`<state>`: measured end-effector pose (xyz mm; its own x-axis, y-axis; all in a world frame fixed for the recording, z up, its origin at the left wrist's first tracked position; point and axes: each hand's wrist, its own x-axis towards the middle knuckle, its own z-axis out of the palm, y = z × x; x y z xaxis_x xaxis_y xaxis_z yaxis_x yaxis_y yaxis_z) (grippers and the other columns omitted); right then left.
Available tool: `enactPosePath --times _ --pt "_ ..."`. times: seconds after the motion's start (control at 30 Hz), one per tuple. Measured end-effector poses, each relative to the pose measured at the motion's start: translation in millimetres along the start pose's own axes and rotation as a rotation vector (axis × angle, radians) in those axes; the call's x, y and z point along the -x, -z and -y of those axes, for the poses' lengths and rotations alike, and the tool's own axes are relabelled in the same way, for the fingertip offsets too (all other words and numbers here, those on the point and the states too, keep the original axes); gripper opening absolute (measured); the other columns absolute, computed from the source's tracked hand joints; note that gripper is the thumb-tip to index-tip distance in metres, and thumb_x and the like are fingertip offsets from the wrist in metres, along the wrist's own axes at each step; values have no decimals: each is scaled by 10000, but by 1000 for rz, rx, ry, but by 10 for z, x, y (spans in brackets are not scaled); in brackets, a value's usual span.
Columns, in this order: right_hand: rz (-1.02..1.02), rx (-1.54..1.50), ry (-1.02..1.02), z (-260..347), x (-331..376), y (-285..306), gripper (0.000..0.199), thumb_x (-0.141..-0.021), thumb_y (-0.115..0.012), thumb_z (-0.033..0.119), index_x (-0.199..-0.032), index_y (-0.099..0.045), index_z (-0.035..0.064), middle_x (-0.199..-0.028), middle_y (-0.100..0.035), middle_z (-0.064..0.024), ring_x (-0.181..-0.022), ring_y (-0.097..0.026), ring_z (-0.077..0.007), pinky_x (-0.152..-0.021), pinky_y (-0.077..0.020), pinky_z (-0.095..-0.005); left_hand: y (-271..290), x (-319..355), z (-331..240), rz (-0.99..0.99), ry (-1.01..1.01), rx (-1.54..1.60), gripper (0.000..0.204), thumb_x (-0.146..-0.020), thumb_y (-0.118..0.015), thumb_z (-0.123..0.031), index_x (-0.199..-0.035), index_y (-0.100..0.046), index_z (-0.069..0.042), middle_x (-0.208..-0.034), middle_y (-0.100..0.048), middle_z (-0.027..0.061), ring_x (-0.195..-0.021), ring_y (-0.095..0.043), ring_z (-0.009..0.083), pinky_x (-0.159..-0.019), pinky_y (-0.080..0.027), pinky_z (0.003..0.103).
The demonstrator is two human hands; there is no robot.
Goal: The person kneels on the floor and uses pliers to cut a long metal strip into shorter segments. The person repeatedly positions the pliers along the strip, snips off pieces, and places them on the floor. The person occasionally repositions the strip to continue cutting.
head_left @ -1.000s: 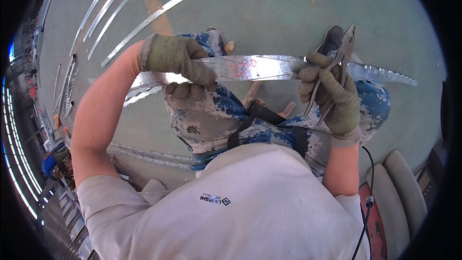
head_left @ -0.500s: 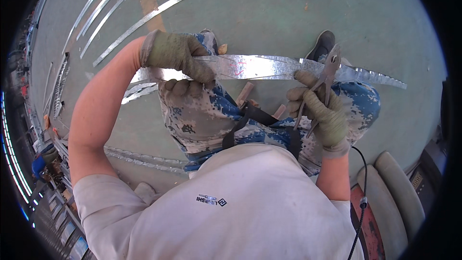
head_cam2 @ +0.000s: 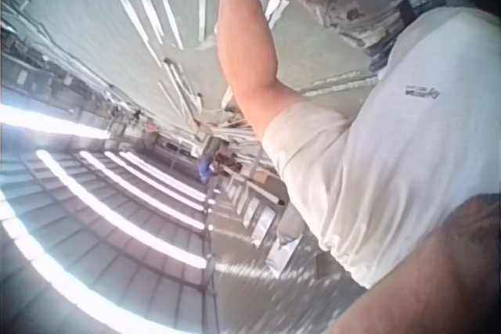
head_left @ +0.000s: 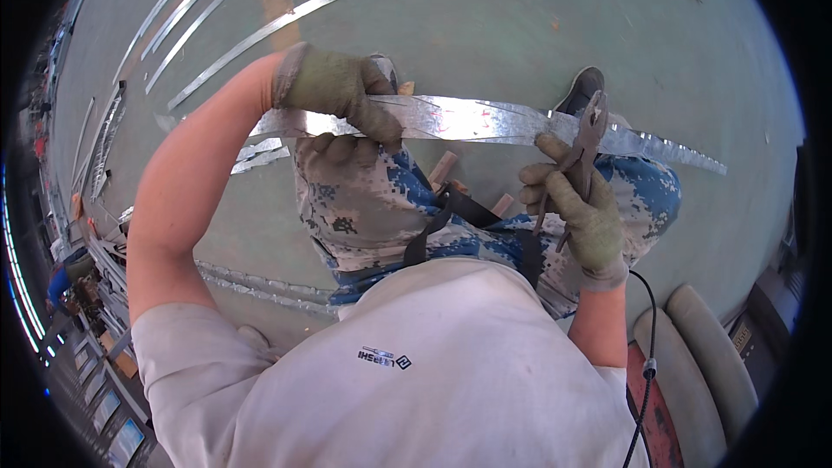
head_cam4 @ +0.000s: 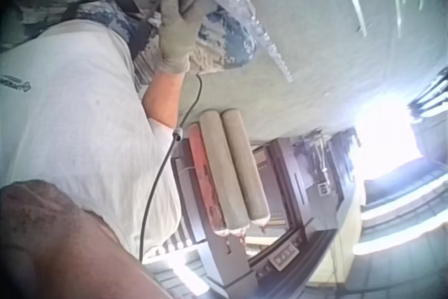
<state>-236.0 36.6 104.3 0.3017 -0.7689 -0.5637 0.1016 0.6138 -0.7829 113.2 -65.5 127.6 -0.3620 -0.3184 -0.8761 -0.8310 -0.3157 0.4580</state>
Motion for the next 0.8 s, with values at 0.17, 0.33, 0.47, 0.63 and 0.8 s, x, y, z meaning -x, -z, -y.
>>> enactPosePath --times 0.17,0.33,0.47,0.63,0.8 --pt "-1 13 14 -49 -16 6 453 -1071 -585 116 -1472 -487 -72 -1114 -721 -170 -922 -725 -219 -786 -622 -347 -18 120 -144 30 95 102 328 -832 -863 -343 -1031 -820 -85 -809 -761 19 -661 -653 104 -610 -536 294" --pt "7 51 -12 -48 -30 24 531 -1039 -647 228 -1491 -511 -16 -1126 -735 -125 -951 -723 -202 -831 -581 -346 -3 66 -53 40 82 124 421 -767 -891 -355 -1045 -802 -51 -830 -773 43 -707 -695 126 -671 -561 301" --pt "2 55 -5 -77 -38 46 522 -1042 -646 228 -1483 -517 -20 -1125 -733 -126 -948 -720 -202 -835 -580 -348 -23 90 -94 24 84 108 293 -856 -857 -314 -1033 -817 -84 -788 -750 11 -614 -623 92 -563 -529 298" --pt "-5 37 1 -80 -41 27 511 -1046 -644 224 -1477 -521 -22 -1138 -727 -135 -953 -714 -199 -832 -572 -341 -25 42 -16 -28 33 42 387 -774 -888 -361 -997 -807 -55 -796 -767 39 -647 -688 125 -607 -561 296" --pt "12 -9 6 -103 -35 58 484 -1056 -623 200 -1477 -523 -18 -1147 -725 -132 -959 -711 -195 -833 -574 -340 -11 45 -38 44 50 119 365 -806 -871 -346 -1024 -820 -58 -827 -784 53 -679 -703 132 -645 -558 306"
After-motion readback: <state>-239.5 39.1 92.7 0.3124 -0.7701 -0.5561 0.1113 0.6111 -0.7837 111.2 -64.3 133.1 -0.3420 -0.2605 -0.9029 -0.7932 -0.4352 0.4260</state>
